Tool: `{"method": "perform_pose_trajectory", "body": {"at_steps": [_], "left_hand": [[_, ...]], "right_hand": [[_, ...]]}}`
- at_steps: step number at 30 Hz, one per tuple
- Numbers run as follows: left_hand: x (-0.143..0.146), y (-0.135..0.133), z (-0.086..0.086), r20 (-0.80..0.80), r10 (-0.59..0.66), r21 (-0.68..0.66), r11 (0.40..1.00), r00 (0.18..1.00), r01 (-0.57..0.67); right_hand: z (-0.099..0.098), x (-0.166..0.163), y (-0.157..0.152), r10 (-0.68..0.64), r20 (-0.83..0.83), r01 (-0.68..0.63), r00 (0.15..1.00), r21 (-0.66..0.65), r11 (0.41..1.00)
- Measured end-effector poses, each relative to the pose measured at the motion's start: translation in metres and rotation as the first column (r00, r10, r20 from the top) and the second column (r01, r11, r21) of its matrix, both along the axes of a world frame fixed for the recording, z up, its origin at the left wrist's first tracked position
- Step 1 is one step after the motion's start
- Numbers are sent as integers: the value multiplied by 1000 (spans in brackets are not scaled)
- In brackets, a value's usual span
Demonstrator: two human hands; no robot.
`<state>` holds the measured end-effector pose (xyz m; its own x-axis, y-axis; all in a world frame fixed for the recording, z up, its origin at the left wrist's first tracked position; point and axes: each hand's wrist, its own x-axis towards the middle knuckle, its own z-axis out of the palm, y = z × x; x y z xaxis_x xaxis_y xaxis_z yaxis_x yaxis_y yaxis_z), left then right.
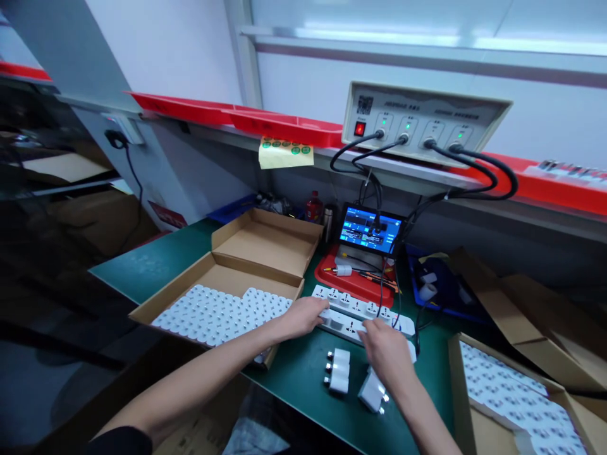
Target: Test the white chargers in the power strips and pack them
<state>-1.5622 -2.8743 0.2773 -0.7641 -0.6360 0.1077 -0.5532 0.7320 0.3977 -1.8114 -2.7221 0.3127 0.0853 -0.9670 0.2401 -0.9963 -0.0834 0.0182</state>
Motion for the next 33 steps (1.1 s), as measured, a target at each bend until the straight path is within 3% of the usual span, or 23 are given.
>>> {"method": "perform_pose_trajectory", "body": {"at_steps": [4, 8, 13, 16, 20, 24, 26, 29, 31, 33], "left_hand": [[3, -4, -1, -59, 43, 93, 995, 997, -37], [3, -4, 0, -126, 78, 151, 987, 989, -58], [6, -6, -4, -151, 56, 161, 986, 987, -31], [7, -5, 0, -260, 72, 179, 983, 963, -25], [0, 9, 12, -585, 124, 314, 946, 802, 83], [-12, 38, 9, -706, 375, 599, 769, 600, 224], [-14, 52, 4, -710, 458, 655, 709, 536, 261], [-1, 58, 2, -724, 431, 639, 715, 538, 286], [18, 46, 10, -715, 371, 569, 801, 592, 186], [41, 20, 20, -651, 335, 431, 902, 681, -31]], "right_hand": [[-11, 57, -43, 20, -45, -12, 999, 178, 984], [-8, 67, -66, 30, -30, -22, 999, 248, 968], [11, 47, -57, 79, 189, -91, 979, 55, 994], [18, 40, -45, 167, 408, -166, 898, -39, 985], [20, 38, -33, 163, 670, -192, 724, -31, 981], [12, 44, -30, 101, 841, -124, 531, -40, 991], [7, 49, -29, 100, 871, -89, 481, -65, 994], [5, 50, -24, 103, 846, -65, 523, -81, 995], [8, 43, -16, 115, 770, -50, 628, -107, 993], [10, 27, -3, 142, 654, -57, 743, -150, 987]]}}
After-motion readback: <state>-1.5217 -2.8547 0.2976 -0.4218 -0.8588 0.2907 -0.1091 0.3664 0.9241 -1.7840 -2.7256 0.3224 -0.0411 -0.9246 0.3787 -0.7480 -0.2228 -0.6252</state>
